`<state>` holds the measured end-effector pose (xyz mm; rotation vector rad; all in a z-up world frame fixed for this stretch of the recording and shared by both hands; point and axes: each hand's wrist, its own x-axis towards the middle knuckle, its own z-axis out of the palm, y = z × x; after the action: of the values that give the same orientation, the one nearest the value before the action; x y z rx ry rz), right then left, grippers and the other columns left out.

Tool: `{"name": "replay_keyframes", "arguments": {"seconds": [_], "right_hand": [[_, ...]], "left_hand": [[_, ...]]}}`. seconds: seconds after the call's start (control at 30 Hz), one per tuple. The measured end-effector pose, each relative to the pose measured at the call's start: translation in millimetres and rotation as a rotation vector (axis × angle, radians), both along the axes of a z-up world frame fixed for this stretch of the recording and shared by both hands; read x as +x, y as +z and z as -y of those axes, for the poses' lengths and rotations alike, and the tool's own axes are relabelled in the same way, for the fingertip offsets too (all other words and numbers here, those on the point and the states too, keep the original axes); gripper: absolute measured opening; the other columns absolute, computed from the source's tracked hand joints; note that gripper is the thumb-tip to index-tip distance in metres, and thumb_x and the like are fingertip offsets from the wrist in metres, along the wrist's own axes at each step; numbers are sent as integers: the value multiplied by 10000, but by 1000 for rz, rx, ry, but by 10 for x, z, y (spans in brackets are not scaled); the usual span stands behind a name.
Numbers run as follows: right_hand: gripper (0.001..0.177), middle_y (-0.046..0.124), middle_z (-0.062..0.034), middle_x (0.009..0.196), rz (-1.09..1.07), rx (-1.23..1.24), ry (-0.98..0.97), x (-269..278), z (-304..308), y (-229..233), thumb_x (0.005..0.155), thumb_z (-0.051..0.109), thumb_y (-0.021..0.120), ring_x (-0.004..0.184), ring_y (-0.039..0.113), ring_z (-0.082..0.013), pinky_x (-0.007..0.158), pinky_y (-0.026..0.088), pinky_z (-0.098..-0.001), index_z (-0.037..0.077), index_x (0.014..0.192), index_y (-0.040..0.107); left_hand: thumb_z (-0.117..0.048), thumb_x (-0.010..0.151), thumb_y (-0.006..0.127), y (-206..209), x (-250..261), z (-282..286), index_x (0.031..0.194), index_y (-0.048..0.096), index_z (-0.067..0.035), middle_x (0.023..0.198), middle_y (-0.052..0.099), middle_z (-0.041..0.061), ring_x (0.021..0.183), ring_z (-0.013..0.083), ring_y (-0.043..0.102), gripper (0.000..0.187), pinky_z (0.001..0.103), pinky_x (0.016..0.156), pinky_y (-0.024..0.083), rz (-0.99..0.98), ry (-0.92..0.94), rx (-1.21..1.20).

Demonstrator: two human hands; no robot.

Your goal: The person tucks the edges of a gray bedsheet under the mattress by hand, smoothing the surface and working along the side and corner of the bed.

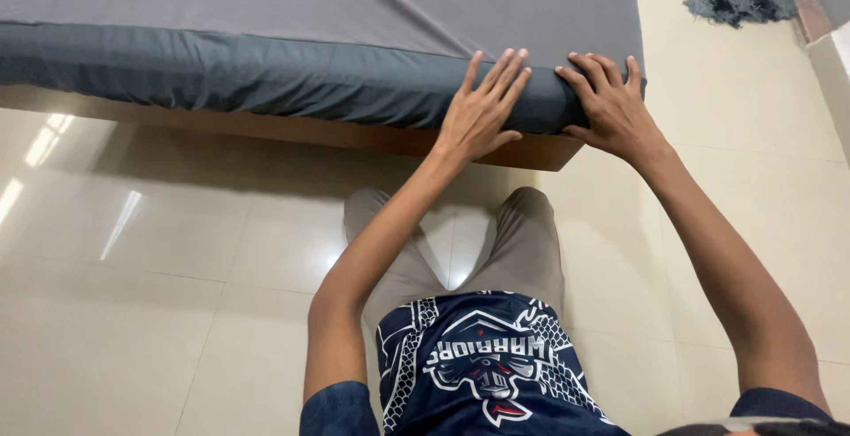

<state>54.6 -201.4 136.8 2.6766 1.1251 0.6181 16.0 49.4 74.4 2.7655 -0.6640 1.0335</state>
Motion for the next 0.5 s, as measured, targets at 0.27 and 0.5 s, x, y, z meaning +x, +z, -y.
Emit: {"name": "replay_keyframes", "arguments": {"seconds": [0.27, 0.5], "right_hand": [[1122, 412, -88, 1599, 125, -82, -55, 30, 20, -210, 646, 359, 932, 1502, 364, -283, 1199, 239, -682, 194, 1624, 407], [876, 466, -106, 1480, 179, 132, -3, 137, -18, -438, 751, 372, 900, 1390, 441, -310, 1155, 250, -698, 143, 1490, 491]], "left_hand": [[-524, 604, 898, -39, 235, 332, 1507, 478, -85, 1647, 341, 67, 1524, 252, 324, 1088, 645, 1242, 267, 53, -28, -32], [-288, 981, 707, -135, 343, 483, 1453, 538, -144, 1640, 405, 36, 1530, 214, 383, 522, 720, 1182, 346, 273, 148, -36]]}}
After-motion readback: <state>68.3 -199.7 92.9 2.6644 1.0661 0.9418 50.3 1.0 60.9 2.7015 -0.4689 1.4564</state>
